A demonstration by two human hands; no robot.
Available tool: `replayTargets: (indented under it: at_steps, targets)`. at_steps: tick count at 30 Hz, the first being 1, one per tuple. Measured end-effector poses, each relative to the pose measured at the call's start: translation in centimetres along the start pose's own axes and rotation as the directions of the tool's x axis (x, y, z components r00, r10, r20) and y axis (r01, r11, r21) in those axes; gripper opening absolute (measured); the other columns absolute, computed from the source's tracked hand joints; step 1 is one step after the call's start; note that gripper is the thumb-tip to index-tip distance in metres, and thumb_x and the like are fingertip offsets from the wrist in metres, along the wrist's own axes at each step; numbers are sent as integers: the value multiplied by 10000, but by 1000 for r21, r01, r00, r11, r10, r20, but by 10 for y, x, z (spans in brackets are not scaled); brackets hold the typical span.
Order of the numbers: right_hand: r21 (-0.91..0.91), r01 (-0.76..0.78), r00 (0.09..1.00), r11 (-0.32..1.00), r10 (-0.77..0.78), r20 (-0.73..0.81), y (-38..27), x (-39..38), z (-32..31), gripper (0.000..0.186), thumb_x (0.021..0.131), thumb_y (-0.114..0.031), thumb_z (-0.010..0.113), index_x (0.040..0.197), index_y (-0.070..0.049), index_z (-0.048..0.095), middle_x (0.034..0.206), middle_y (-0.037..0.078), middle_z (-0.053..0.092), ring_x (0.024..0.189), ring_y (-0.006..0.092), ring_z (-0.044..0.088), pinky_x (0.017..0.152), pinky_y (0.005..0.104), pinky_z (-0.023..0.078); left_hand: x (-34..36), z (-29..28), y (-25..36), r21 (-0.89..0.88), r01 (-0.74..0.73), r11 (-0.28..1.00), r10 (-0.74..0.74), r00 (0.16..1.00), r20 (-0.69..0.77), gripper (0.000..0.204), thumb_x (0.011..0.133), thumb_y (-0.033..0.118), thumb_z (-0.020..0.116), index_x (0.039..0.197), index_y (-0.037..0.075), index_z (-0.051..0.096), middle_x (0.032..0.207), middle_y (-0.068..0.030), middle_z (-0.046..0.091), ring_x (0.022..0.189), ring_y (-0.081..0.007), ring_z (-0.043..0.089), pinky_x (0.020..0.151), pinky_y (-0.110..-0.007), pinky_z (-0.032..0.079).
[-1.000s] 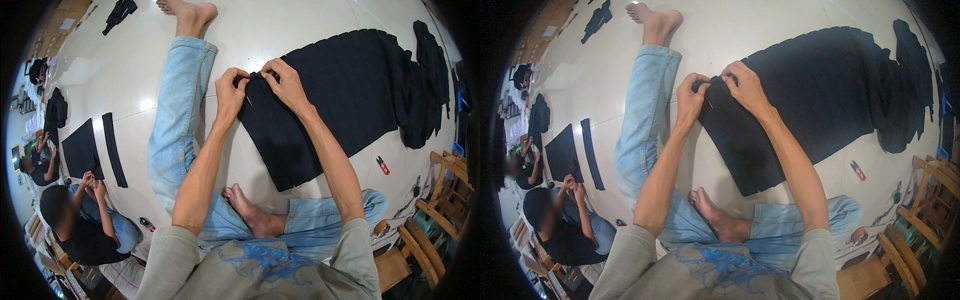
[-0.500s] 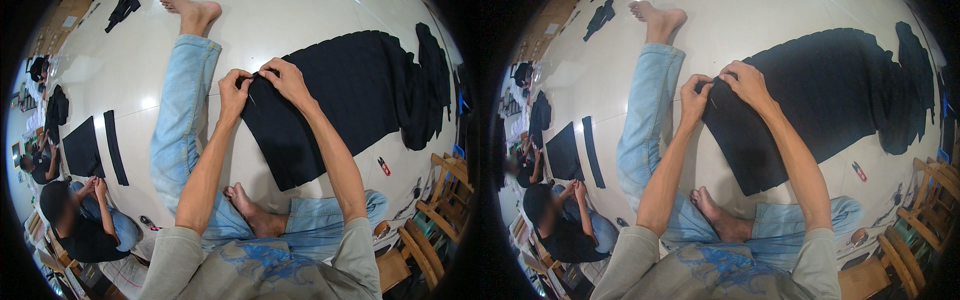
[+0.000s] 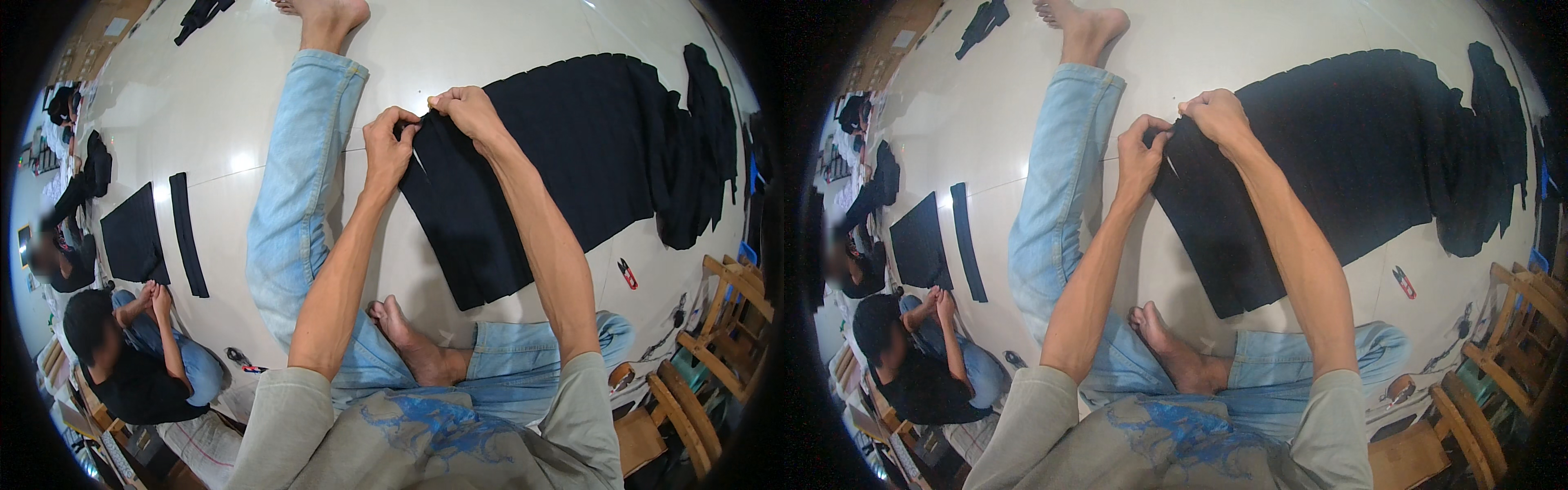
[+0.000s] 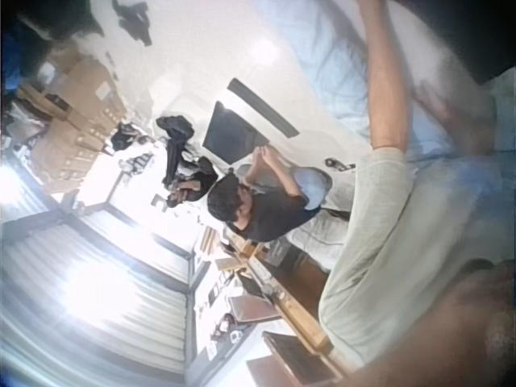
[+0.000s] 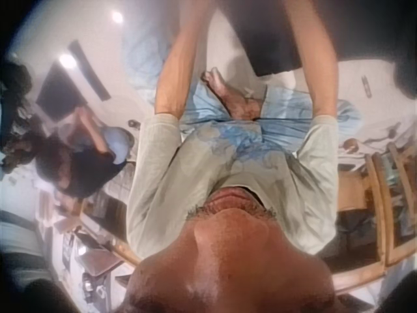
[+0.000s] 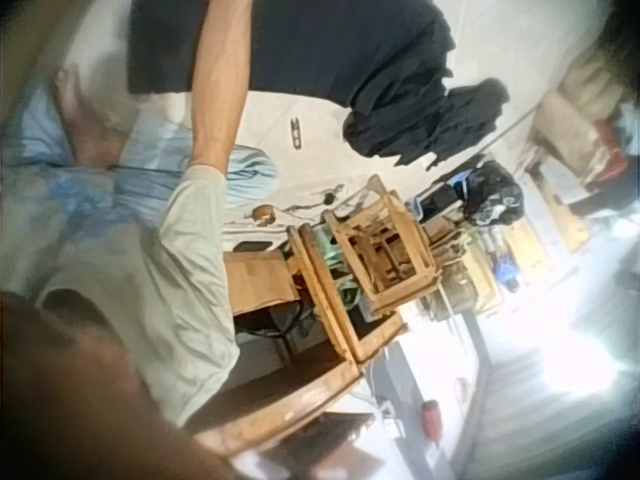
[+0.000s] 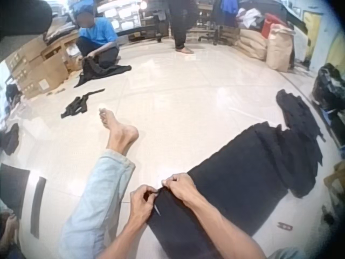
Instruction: The person sits on the floor and uses a red utility knife to cut a large piece of black fabric into strips. They repeatedly fold the fabric, align the edges, and slice through the layers to produce uniform rectangular pieces.
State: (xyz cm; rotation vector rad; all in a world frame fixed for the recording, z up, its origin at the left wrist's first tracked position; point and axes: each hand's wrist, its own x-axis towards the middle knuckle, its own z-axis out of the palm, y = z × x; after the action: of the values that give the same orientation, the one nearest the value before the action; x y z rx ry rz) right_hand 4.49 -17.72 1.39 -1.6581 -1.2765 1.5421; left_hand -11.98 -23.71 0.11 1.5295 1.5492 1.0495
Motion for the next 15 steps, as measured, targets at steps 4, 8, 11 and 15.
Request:
replayTargets:
  at_steps: [4, 8, 11, 15]
  targets:
    - [78, -20, 996, 997, 27, -88, -5, 5, 7, 200, 907, -184, 715, 902, 16, 720, 778, 44, 664, 736, 114, 580, 687, 278, 462, 2, 0, -4, -46, 18, 999, -18, 1000, 10, 65, 873, -54, 631, 928, -33, 659, 827, -126, 723, 755, -164, 660, 743, -305, 512]
    - [-194, 50, 976, 980, -89, -196, -2, 11, 15, 234, 914, -192, 700, 922, 41, 712, 788, 77, 688, 711, 129, 606, 666, 286, 478, 4, -2, -6, -63, 38, 997, -35, 998, 45, 64, 877, -46, 645, 939, -30, 646, 797, -107, 702, 757, -137, 636, 713, -308, 493]
    - [-243, 93, 962, 965, -150, -227, -6, 7, 20, 265, 919, -212, 687, 947, 49, 713, 853, 138, 712, 775, 200, 657, 712, 340, 512, 6, -7, 0, -13, 59, 998, -58, 995, 79, 65, 876, -34, 660, 938, -27, 640, 772, -86, 672, 730, -121, 587, 686, -303, 471]
    - [44, 108, 981, 993, -99, -169, -12, 9, 21, 274, 943, -184, 652, 1007, 79, 693, 961, 218, 734, 899, 283, 730, 791, 380, 569, 8, -9, 4, -9, 90, 996, -89, 992, 95, 65, 875, -25, 669, 932, -22, 638, 740, -72, 632, 695, -119, 530, 654, -305, 449]
